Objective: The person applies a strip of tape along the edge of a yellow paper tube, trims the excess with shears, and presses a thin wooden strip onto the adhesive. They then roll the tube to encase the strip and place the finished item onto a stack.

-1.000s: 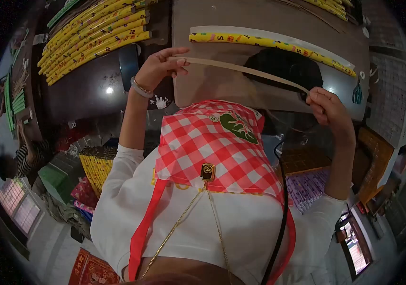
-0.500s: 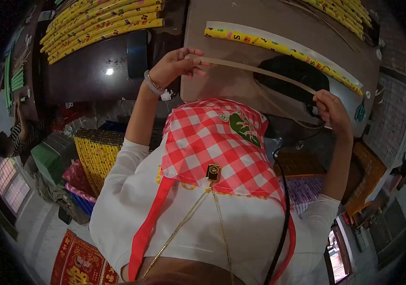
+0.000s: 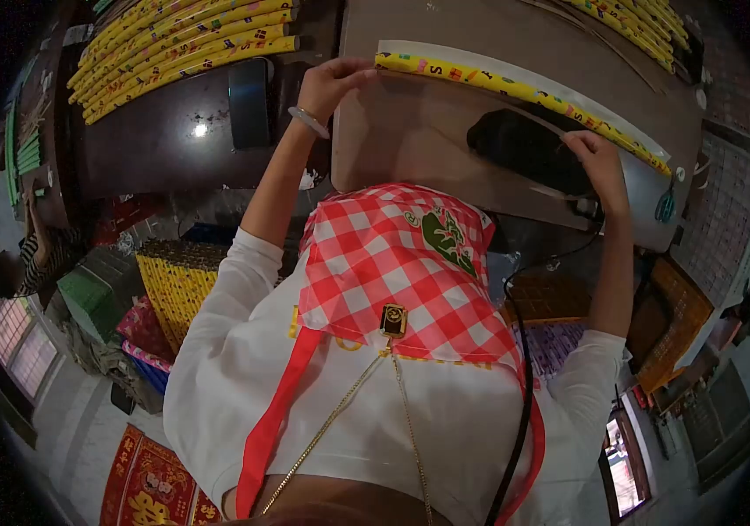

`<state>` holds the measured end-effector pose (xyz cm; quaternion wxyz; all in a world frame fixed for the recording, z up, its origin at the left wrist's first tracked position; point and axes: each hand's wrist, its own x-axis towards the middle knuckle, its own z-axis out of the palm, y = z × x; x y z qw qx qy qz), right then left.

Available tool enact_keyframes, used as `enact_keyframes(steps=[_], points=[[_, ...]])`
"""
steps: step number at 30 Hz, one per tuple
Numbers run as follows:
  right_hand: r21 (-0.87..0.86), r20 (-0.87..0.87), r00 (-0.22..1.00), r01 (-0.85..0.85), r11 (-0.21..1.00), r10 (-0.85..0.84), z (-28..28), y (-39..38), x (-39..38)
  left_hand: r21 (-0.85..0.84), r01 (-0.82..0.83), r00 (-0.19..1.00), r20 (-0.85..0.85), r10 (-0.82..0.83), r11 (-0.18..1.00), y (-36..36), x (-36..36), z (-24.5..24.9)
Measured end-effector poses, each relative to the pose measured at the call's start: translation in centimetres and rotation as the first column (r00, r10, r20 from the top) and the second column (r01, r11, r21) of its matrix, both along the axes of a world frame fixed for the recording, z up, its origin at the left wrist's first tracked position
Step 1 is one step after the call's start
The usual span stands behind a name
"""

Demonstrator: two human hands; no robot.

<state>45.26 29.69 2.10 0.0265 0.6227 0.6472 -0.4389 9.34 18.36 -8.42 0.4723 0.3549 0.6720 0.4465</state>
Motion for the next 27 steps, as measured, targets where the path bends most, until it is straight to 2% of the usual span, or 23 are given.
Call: enact_keyframes(steps=[1, 5, 7, 11, 13, 14, 17, 20, 22, 23, 25, 27], points=[[0.053, -0.022, 1.0, 0.005, 0.999, -0.003, -0.8, 0.6, 0.0, 0.098, -0.08, 0.996, -0.035, 0.084, 0.992, 0.6, 0.0, -0.5], [0.057, -0.072, 0.997, 0.045, 0.997, -0.041, -3.0, 2.9, -0.7, 0.066, -0.174, 0.982, -0.057, 0.177, 0.983, 2.9, -0.6, -2.4], [0.042, -0.107, 0.994, 0.016, 0.999, -0.012, -3.9, 4.1, -0.8, 0.08, -0.25, 0.968, 0.053, 0.246, 0.965, 3.8, -0.9, -3.9], [0.038, -0.081, 0.996, 0.035, 0.999, -0.032, -5.4, 5.9, -0.7, 0.02, -0.172, 0.985, 0.03, 0.172, 0.985, 4.2, -1.6, -4.7], [0.043, -0.049, 0.999, -0.011, 0.999, 0.013, -5.7, 6.5, -0.6, 0.077, -0.152, 0.98, 0.139, 0.14, 0.985, 4.3, -1.8, -5.5], [0.04, -0.049, 0.999, -0.011, 0.999, 0.013, -6.2, 7.0, -0.3, 0.074, -0.152, 0.98, 0.139, 0.141, 0.986, 4.4, -1.9, -5.8], [-0.004, -0.083, 0.996, -0.026, 1.0, 0.026, -7.5, 7.7, 0.1, 0.05, -0.125, 0.99, 0.076, 0.121, 0.991, 4.5, -1.9, -5.7], [0.033, -0.057, 0.998, -0.008, 0.999, 0.01, -7.7, 7.7, -0.5, 0.035, -0.109, 0.994, 0.007, 0.108, 0.993, 4.5, -1.7, -4.5], [0.04, -0.079, 0.997, 0.001, 0.999, 0.002, -8.2, 8.0, -0.6, 0.019, -0.049, 0.976, -0.213, 0.052, 0.999, 4.4, -1.8, -4.4], [0.035, -0.078, 0.997, 0.004, 0.999, -0.001, -8.4, 8.1, -0.6, 0.014, -0.046, 0.976, -0.213, 0.048, 0.999, 4.4, -1.7, -4.5], [-0.023, 0.037, 0.999, -0.025, 0.999, 0.026, -8.5, 8.5, -0.5, 0.019, -0.053, 0.947, -0.317, 0.056, 0.998, 4.4, -1.8, -4.8], [0.002, 0.007, 1.0, -0.01, 1.0, 0.01, -8.8, 8.3, -0.4, 0.034, -0.067, 0.949, -0.307, 0.075, 0.997, 4.5, -1.6, -4.8]])
